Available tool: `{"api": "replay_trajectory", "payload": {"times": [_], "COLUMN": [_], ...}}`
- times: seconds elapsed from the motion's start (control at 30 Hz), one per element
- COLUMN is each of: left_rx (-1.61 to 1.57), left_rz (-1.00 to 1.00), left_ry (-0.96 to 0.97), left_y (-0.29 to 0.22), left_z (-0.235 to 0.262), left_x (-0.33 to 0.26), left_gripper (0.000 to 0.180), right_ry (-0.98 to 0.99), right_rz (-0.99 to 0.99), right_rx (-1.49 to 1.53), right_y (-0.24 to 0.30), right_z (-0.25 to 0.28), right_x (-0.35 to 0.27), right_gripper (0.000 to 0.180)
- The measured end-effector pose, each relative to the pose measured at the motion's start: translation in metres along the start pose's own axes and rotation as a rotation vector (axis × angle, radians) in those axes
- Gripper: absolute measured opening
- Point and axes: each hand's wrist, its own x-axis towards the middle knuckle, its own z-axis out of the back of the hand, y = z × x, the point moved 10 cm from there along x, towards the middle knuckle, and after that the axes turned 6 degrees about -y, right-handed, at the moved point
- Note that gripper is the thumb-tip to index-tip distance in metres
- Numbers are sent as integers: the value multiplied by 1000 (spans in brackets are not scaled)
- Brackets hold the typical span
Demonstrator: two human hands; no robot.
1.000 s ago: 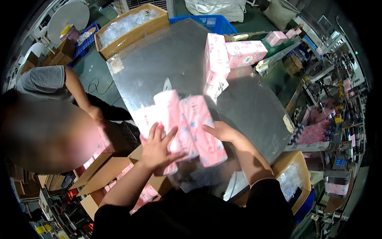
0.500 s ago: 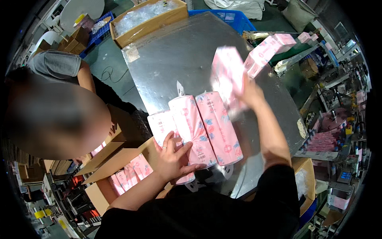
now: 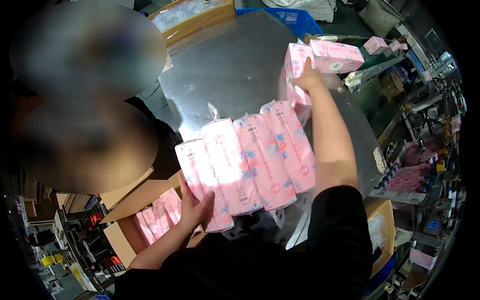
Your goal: The person packs pink wrapped products into cardboard boxes, removes the boxes from the table, and places new boxes on the workspace.
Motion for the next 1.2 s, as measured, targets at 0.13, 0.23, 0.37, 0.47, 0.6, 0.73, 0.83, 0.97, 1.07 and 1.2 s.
{"api": "replay_trajectory", "payload": {"times": [0.13, 0.23, 0.37, 0.47, 0.6, 0.73, 0.83, 0.97, 1.07, 1.2], "left_rx": [-431, -394, -373, -576, -861, -947, -651, -767, -580, -325], "left_rz": [201, 235, 274, 504, 562, 557, 475, 475, 453, 509], "left_ry": [5, 36, 222, 441, 499, 588, 254, 188, 92, -49], "left_y": [37, 37, 51, 59, 95, 74, 39, -21, -37, -12], "left_z": [6, 5, 20, -2, -3, -20, 50, 154, 259, 406], "left_x": [14, 38, 81, 80, 90, 65, 21, -43, -92, -157], "left_gripper": [66, 67, 61, 70, 77, 85, 84, 76, 74, 72], "right_ry": [132, 90, 291, 410, 545, 647, 755, 950, 1090, 1224], "right_rz": [280, 498, 140, -305, -414, -303, -213, -93, -34, 14], "right_rx": [-37, 189, 753, 1481, 1930, 1842, 1673, 1405, 1191, 919], "right_y": [-29, -66, -120, -173, -107, -42, 4, 94, 171, 265], "right_z": [-5, -3, 9, -73, -83, -69, -52, -39, -47, -82], "right_x": [-83, -191, -269, -273, -283, -309, -343, -400, -448, -510], "right_gripper": [117, 119, 101, 78, 57, 55, 55, 53, 52, 51]}}
